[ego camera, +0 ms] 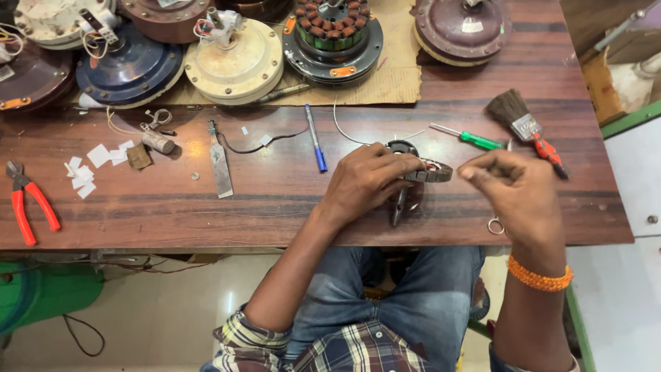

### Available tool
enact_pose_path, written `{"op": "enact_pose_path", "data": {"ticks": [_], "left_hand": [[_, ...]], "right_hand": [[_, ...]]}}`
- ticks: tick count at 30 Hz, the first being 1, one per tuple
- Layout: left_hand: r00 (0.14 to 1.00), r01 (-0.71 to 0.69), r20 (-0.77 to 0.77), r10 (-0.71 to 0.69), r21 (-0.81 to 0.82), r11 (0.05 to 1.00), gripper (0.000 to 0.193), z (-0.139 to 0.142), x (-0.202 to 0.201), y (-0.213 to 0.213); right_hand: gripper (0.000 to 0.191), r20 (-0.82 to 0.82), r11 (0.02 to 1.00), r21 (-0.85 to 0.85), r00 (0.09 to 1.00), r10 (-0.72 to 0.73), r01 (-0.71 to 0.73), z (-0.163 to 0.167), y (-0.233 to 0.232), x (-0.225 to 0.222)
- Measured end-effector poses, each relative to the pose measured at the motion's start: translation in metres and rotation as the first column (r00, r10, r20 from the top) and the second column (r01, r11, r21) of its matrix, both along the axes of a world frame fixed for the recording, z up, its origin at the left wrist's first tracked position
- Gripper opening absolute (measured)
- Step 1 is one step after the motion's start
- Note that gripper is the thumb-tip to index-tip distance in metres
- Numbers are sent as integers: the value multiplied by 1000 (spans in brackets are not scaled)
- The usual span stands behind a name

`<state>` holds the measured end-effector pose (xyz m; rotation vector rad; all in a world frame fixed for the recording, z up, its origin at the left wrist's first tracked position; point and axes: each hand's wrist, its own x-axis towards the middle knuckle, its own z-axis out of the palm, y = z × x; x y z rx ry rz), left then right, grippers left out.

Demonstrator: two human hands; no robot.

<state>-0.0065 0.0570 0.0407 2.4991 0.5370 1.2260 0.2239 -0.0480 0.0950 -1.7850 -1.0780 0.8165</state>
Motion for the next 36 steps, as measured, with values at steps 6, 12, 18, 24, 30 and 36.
{"op": "enact_pose_path", "data": {"ticks": [6, 12, 18, 24, 30, 36], "left_hand": [[999, -37, 14, 38, -82, 996, 44, -6, 1, -3], [999, -23, 26, 25, -61, 998, 43, -6, 0, -2], [996, 25, -86, -1, 279, 960, 45, -14, -10, -10], [996, 20, -89, 27, 487, 873, 25, -26, -13, -13], [983, -42, -165, 83, 238, 970, 10, -36, -8, -30], [976, -178, 47, 213, -394, 902, 13, -38, 4, -58]], "right_hand": [[15, 468, 990, -47, 872, 143, -136, -6, -18, -34], [12, 668, 907, 217, 732, 133, -362, -59, -22, -60], [12, 532, 894, 370, 846, 19, -253, -105, -25, -70], [10, 364, 926, 347, 931, 16, -152, -87, -44, -62], [12, 512, 944, 167, 843, 164, -285, -30, -51, -40], [14, 566, 935, 196, 813, 138, -295, -7, -10, -57]]}}
